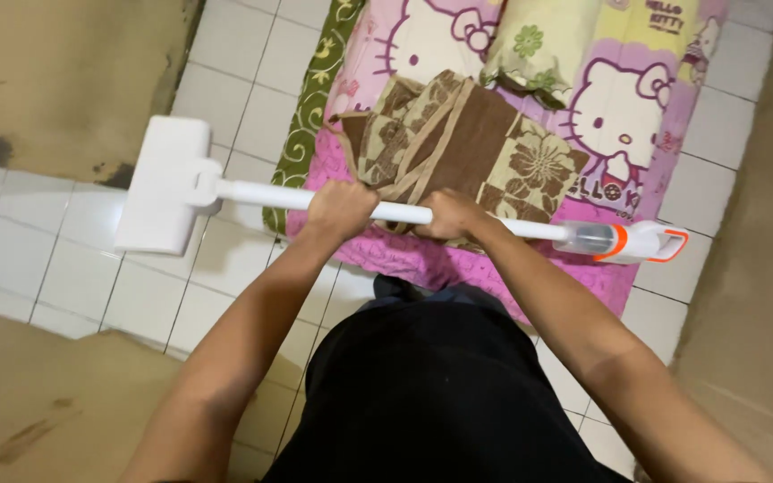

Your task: Assembling a handheld vacuum cleaner and using it to vacuum a bed.

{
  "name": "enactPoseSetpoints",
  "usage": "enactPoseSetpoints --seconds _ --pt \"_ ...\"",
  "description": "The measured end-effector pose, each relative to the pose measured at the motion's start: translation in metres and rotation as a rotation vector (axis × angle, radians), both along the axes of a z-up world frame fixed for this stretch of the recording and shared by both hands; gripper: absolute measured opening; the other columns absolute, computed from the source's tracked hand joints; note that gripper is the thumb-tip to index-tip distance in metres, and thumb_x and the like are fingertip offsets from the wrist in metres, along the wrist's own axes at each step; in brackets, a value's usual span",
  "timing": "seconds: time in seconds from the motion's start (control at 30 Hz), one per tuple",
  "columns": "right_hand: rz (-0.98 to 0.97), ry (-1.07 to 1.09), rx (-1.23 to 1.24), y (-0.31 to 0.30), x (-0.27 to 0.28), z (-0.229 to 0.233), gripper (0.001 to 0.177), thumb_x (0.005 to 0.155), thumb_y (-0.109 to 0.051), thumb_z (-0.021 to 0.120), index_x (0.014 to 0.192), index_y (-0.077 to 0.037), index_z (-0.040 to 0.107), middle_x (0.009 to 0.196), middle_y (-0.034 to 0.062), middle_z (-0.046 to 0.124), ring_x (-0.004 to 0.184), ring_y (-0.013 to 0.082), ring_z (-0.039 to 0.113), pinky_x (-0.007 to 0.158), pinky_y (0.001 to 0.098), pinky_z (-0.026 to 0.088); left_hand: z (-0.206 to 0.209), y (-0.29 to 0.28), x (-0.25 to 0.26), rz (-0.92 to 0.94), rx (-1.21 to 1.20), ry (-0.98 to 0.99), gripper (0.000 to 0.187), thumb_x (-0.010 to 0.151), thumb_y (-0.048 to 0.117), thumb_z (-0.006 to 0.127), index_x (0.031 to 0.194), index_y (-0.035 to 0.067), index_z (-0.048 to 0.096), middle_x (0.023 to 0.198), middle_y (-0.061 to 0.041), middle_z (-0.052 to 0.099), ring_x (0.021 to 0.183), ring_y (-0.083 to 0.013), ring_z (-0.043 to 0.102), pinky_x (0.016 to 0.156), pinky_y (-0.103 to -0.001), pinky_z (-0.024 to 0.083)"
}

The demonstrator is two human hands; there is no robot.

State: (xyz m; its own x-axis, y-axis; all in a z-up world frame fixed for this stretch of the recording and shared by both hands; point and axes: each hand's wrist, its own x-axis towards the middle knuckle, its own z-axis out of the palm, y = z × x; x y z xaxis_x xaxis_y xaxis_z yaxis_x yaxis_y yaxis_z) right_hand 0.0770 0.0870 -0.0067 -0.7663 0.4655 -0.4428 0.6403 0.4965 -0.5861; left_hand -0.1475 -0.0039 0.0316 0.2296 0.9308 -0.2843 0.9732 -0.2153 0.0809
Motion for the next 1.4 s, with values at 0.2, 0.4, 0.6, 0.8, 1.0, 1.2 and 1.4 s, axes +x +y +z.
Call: enactPoseSetpoints --seconds 0.2,0.4,0.6,0.8,1.0,1.2,1.4 --pt "-0.086 0.02 0.321 -0.02 -0.007 -0.023 0.025 0.079 -0.031 0.071 0.1 -0.02 0.079 0.087 0.0187 0.075 0.083 0.0398 0.073 0.08 0.0514 0.059 0.039 0.009 -0.01 0.024 -0.222 0.025 0.027 0.083 0.032 0.079 0.101 0.012 0.079 0.094 -0.015 0.077 0.091 -0.0309 0.075 0.082 -0.046 0.059" --pt "-0.137 -0.009 0.41 -0.035 0.002 -0.011 0.023 0.085 -0.035 0.073 0.101 -0.02 0.078 0.084 0.0187 0.074 0.081 0.0391 0.072 0.074 0.0537 0.058 0.06 0.004 -0.006 0.118 -0.326 -0.104 0.024 0.08 0.026 0.078 0.102 0.018 0.079 0.103 -0.014 0.075 0.1 -0.0318 0.072 0.09 -0.046 0.056" --pt "0.011 -0.023 0.249 -0.012 0.012 0.009 0.029 0.081 -0.04 0.079 0.091 -0.014 0.08 0.086 0.0189 0.075 0.084 0.0378 0.073 0.078 0.0496 0.059 0.017 -0.009 -0.001 0.035 -0.048 -0.001 0.018 0.089 0.029 0.071 0.095 0.014 0.08 0.092 -0.014 0.076 0.085 -0.0313 0.076 0.078 -0.046 0.06" --pt "0.021 0.038 -0.136 0.009 0.015 0.028 0.024 0.075 -0.028 0.074 0.092 -0.012 0.079 0.08 0.0121 0.079 0.072 0.0277 0.078 0.072 0.041 0.062 -0.029 -0.02 -0.011 0.012 0.243 -0.051 0.012 0.1 0.018 0.065 0.093 0.013 0.074 0.076 -0.013 0.073 0.066 -0.0294 0.073 0.061 -0.046 0.058" --pt "-0.225 0.1 -0.06 0.054 0.118 -0.029 0.022 0.076 -0.03 0.073 0.087 -0.011 0.077 0.077 0.0102 0.076 0.07 0.0268 0.076 0.069 0.0405 0.06 0.012 -0.029 -0.14 0.539 0.347 -0.08 0.024 0.091 0.036 0.08 0.101 0.015 0.076 0.076 -0.013 0.072 0.066 -0.0315 0.071 0.063 -0.046 0.056" --pt "-0.266 0.044 0.199 0.037 0.076 -0.03 0.028 0.075 -0.036 0.077 0.088 -0.011 0.076 0.083 0.0148 0.074 0.077 0.0328 0.073 0.075 0.0449 0.058 -0.017 -0.033 -0.095 0.33 0.183 0.073 0.013 0.083 0.029 0.077 0.091 0.019 0.077 0.078 -0.011 0.074 0.07 -0.031 0.073 0.064 -0.049 0.057" --pt "-0.204 0.045 0.248 0.028 0.055 -0.054 0.037 0.082 -0.041 0.082 0.102 -0.011 0.073 0.091 0.0201 0.073 0.09 0.0397 0.07 0.081 0.0489 0.056 -0.034 -0.046 -0.045 0.307 0.219 -0.086 0.017 0.09 0.029 0.073 0.095 0.013 0.074 0.075 -0.012 0.072 0.066 -0.0311 0.073 0.062 -0.047 0.057"
